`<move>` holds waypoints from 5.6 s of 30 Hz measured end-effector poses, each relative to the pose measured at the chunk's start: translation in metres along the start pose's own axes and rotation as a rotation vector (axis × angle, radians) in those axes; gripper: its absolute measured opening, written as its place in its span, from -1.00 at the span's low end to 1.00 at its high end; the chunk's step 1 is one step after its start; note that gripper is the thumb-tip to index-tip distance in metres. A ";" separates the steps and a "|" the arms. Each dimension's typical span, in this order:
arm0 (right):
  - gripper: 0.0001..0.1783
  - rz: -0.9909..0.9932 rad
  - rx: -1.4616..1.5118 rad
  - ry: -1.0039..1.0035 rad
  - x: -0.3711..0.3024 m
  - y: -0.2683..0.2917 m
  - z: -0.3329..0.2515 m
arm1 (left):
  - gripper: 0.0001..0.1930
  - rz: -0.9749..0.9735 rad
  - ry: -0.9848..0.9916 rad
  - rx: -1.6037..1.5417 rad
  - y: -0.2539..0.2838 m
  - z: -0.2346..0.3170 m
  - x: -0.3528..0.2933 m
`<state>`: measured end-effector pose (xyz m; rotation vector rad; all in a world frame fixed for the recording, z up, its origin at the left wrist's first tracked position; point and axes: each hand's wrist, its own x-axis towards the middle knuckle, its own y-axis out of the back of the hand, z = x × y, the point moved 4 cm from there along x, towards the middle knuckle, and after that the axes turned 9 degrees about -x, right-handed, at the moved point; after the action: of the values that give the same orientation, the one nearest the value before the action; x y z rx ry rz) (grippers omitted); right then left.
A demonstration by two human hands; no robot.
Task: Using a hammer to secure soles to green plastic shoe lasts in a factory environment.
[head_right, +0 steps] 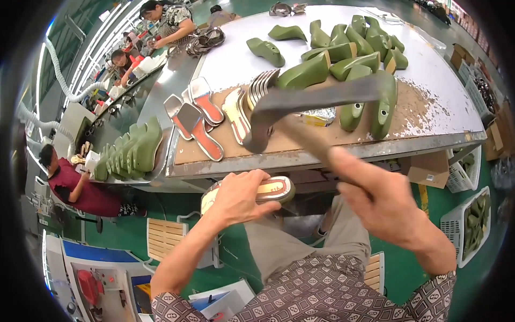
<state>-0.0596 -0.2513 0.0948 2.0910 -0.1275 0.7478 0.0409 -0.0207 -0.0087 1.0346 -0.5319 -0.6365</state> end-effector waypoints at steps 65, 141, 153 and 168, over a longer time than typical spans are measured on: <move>-0.68 0.227 -0.157 -0.458 -0.110 -0.026 0.090 | -0.28 -0.310 0.201 0.129 0.001 0.004 0.001; -0.49 1.048 0.760 -0.870 -0.224 -0.012 0.120 | -0.31 -0.054 0.024 0.185 0.002 0.020 0.009; -0.36 0.059 0.954 -0.795 -0.151 -0.085 0.077 | -0.26 -0.175 -0.044 0.254 0.010 -0.006 0.006; -0.47 -0.542 0.755 -0.584 -0.050 -0.063 0.092 | -0.29 -0.213 -0.250 0.275 0.015 -0.008 0.028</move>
<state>-0.0354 -0.2943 -0.0170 2.8190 0.4582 -0.2090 0.0694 -0.0294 0.0047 1.2900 -0.7482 -0.9065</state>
